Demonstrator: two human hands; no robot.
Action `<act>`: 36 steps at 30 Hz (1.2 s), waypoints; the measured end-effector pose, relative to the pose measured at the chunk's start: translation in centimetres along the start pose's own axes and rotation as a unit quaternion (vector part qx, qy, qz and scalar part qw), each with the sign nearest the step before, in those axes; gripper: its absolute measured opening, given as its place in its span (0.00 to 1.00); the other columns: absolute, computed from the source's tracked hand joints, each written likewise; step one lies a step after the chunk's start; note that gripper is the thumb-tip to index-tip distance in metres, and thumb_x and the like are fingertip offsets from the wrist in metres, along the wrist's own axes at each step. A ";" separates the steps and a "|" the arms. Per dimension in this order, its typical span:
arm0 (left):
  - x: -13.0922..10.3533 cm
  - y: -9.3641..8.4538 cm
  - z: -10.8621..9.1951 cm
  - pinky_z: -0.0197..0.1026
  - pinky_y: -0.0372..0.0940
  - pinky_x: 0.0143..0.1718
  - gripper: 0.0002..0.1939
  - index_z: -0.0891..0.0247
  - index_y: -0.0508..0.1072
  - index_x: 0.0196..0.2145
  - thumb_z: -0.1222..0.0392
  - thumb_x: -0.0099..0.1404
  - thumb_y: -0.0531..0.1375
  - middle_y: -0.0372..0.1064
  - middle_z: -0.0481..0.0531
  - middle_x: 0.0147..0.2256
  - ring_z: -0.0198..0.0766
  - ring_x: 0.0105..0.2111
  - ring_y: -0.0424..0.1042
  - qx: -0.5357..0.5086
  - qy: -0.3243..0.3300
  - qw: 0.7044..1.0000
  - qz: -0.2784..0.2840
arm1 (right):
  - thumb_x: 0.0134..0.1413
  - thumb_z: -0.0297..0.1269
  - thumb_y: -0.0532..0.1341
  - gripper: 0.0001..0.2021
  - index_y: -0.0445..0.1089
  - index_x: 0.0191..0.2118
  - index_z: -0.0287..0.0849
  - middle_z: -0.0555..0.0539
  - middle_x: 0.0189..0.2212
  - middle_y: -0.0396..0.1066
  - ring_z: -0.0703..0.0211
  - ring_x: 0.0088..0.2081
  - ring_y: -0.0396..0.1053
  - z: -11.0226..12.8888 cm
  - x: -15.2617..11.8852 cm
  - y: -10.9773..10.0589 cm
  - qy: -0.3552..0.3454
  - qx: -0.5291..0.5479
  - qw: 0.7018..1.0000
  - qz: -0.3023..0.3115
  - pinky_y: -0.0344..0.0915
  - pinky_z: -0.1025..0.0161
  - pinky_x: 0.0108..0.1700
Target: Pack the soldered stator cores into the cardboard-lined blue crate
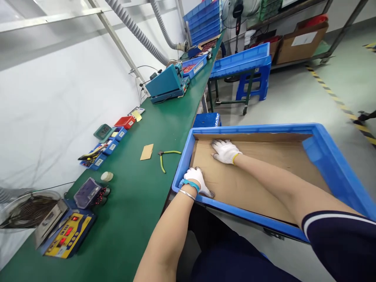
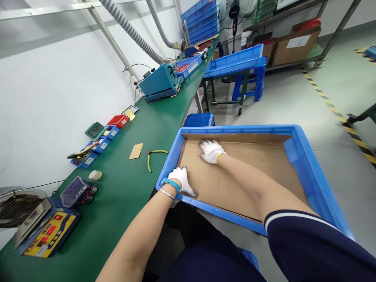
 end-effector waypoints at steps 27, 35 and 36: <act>-5.1 1.5 -5.0 0.49 0.66 0.46 0.40 0.58 0.78 0.31 0.27 0.64 0.38 0.77 0.61 0.36 0.56 0.44 0.75 0.030 0.206 0.961 0.184 | 0.45 0.46 0.66 0.38 0.64 0.65 0.47 0.40 0.70 0.47 0.36 0.67 0.47 0.0 -21.8 -1.8 -0.241 0.080 0.948 0.193 0.38 0.33 0.66; -7.4 1.8 -14.1 0.47 0.66 0.47 0.36 0.57 0.79 0.40 0.32 0.68 0.39 0.76 0.58 0.40 0.53 0.46 0.74 -0.031 0.371 0.893 0.253 | 0.44 0.30 0.64 0.19 0.75 0.46 0.43 0.40 0.50 0.69 0.54 0.39 0.71 -4.8 -23.9 -4.9 0.021 0.000 0.909 0.416 0.67 0.54 0.42; -7.7 1.7 -15.0 0.47 0.66 0.47 0.35 0.57 0.78 0.41 0.33 0.69 0.39 0.76 0.57 0.41 0.53 0.46 0.74 -0.048 0.390 0.883 0.258 | 0.43 0.28 0.64 0.16 0.75 0.42 0.40 0.40 0.46 0.70 0.54 0.38 0.71 -4.7 -24.0 -5.0 0.039 -0.015 0.898 0.437 0.67 0.54 0.42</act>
Point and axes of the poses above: each hand's wrist, its own x-axis towards the middle knuckle, its own y-axis out of the palm, z = x × y, the point moved 6 cm from there along x, towards the middle knuckle
